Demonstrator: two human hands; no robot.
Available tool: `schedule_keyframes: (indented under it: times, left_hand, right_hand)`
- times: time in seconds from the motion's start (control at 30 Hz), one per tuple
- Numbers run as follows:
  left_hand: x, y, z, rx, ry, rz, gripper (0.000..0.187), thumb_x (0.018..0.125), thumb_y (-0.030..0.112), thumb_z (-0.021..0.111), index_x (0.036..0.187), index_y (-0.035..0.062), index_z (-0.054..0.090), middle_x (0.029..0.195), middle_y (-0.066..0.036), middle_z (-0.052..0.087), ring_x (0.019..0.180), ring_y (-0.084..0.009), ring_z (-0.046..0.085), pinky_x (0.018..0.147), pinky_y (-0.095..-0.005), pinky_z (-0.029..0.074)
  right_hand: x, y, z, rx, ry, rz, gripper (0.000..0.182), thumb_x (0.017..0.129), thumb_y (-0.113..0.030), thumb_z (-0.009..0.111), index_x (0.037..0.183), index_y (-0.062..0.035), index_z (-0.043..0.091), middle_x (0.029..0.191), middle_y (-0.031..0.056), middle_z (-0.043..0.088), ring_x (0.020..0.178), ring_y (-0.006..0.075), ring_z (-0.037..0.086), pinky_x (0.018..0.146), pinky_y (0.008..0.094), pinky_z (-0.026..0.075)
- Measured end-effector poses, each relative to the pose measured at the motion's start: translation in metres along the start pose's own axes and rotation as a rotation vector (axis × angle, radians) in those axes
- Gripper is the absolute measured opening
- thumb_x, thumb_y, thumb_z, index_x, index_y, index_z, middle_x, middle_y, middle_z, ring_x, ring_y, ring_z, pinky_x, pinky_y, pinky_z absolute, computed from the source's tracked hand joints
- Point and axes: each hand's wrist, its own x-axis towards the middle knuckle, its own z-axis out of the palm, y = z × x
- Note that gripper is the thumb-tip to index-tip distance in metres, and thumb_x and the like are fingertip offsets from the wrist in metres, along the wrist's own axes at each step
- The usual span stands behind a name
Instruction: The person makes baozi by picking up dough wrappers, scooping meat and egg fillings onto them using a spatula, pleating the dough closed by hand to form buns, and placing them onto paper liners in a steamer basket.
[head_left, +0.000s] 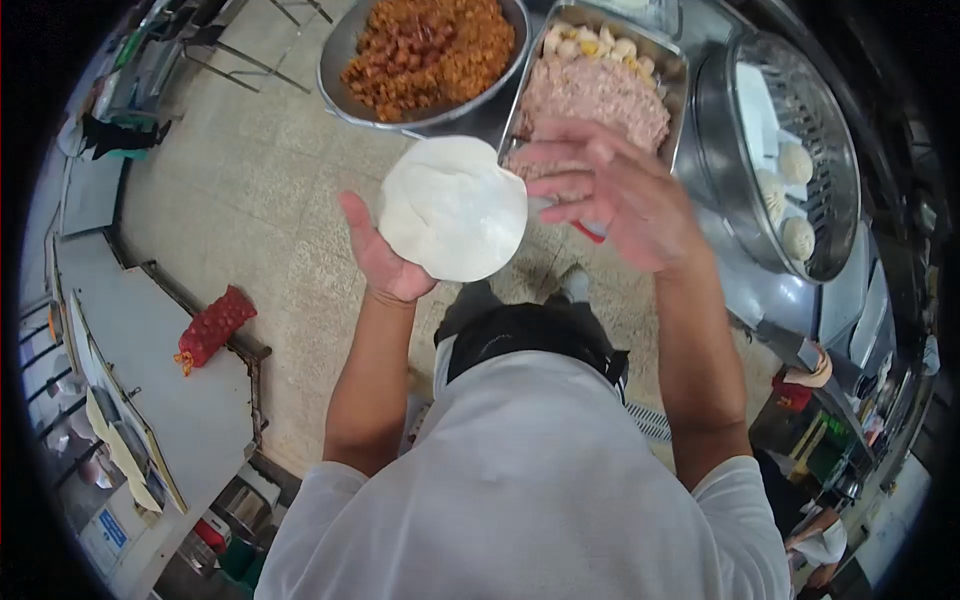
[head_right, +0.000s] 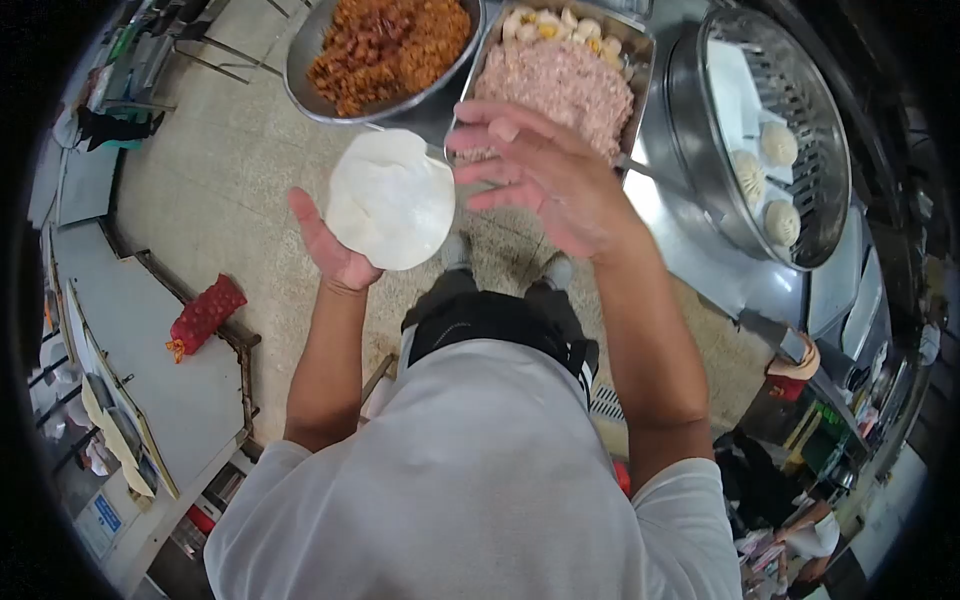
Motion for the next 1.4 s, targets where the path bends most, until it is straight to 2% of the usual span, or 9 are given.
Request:
schedule_keyframes:
  times: [0.37,0.43,0.6,0.77,0.9,1.0,1.07,1.3,1.4]
  left_hand:
    - [-0.023,0.024,-0.014,0.467,0.153,0.032,0.101,0.085,0.07,0.059,0.156,0.0085,0.023,0.161,-0.017,0.025,0.146,-0.0404,0.028,0.117,-0.064,0.024]
    - [-0.017,0.022,-0.015,0.064,-0.29,0.099,0.098,0.088,0.066,0.059,0.156,0.0053,0.023,0.161,-0.019,0.022,0.146,-0.0408,0.028,0.116,-0.0656,0.023]
    - [-0.02,0.056,-0.04,0.594,0.325,0.094,0.098,0.086,0.064,0.062,0.156,0.0084,0.022,0.16,-0.019,0.024,0.147,-0.0414,0.024,0.113,-0.0671,0.029]
    - [-0.011,0.03,-0.004,0.143,-0.333,0.025,0.093,0.084,0.05,0.07,0.153,0.0046,0.028,0.156,-0.021,0.034,0.142,-0.0423,0.035,0.115,-0.0635,0.03]
    - [-0.024,0.05,-0.039,1.104,-0.137,0.379,0.097,0.082,0.047,0.074,0.153,0.0037,0.026,0.155,-0.021,0.034,0.141,-0.042,0.036,0.114,-0.0633,0.031]
    - [-0.02,0.036,-0.004,0.789,0.093,0.013,0.101,0.078,0.044,0.078,0.154,0.0039,0.024,0.154,-0.022,0.033,0.14,-0.0414,0.038,0.113,-0.0628,0.034]
    - [-0.014,0.015,0.02,0.171,-0.237,0.094,0.095,0.079,0.036,0.075,0.153,0.0024,0.025,0.153,-0.021,0.036,0.139,-0.0414,0.039,0.114,-0.0606,0.033]
    - [-0.022,0.029,0.019,0.784,0.127,0.1,0.117,0.074,0.067,0.073,0.156,0.0042,0.018,0.16,-0.018,0.026,0.146,-0.0402,0.027,0.118,-0.0622,0.023]
    - [-0.008,0.011,0.045,0.133,-0.252,0.227,0.115,0.078,0.077,0.06,0.156,0.0042,0.02,0.161,-0.019,0.024,0.146,-0.0386,0.028,0.117,-0.0612,0.026]
  right_hand:
    - [-0.059,-0.001,-0.053,-0.597,0.306,-0.377,0.032,0.1,-0.019,0.057,0.123,0.0029,0.063,0.11,0.0119,0.069,0.102,0.0188,0.065,0.09,0.0309,0.05]
    - [-0.072,-0.006,-0.062,-0.751,0.506,-0.433,0.026,0.1,-0.011,0.056,0.12,0.0032,0.065,0.105,0.01,0.069,0.097,0.0175,0.065,0.09,0.0297,0.049]
    - [-0.089,-0.013,-0.072,-0.78,0.563,-0.508,0.019,0.1,-0.005,0.054,0.113,-0.0009,0.068,0.092,0.0004,0.065,0.081,0.0088,0.06,0.074,0.0233,0.048]
    - [-0.091,-0.02,-0.048,-1.325,0.867,-0.201,0.017,0.095,-0.01,0.064,0.108,-0.0011,0.069,0.083,0.0021,0.063,0.07,0.0144,0.056,0.069,0.028,0.047]
    - [-0.091,-0.024,-0.066,-1.71,0.608,-0.206,0.019,0.089,-0.01,0.068,0.105,-0.0015,0.068,0.093,0.0097,0.065,0.071,0.0256,0.06,0.069,0.0361,0.05]
    - [-0.091,-0.021,-0.073,-2.06,0.439,-0.235,0.018,0.086,-0.008,0.066,0.103,-0.0022,0.064,0.101,0.014,0.063,0.079,0.0349,0.062,0.071,0.0447,0.051]
    - [-0.091,-0.021,-0.073,-2.17,0.383,-0.046,0.015,0.089,-0.008,0.061,0.103,-0.0028,0.061,0.099,0.014,0.059,0.086,0.0341,0.064,0.071,0.0464,0.053]
    - [-0.077,-0.016,-0.088,-2.236,0.387,0.213,0.015,0.094,-0.012,0.051,0.101,-0.0047,0.062,0.093,0.0152,0.059,0.079,0.033,0.068,0.065,0.0447,0.055]
    - [-0.086,-0.042,-0.078,-2.269,0.319,0.215,0.016,0.093,-0.013,0.051,0.091,-0.0055,0.065,0.09,0.0158,0.061,0.075,0.0334,0.068,0.065,0.0459,0.055]
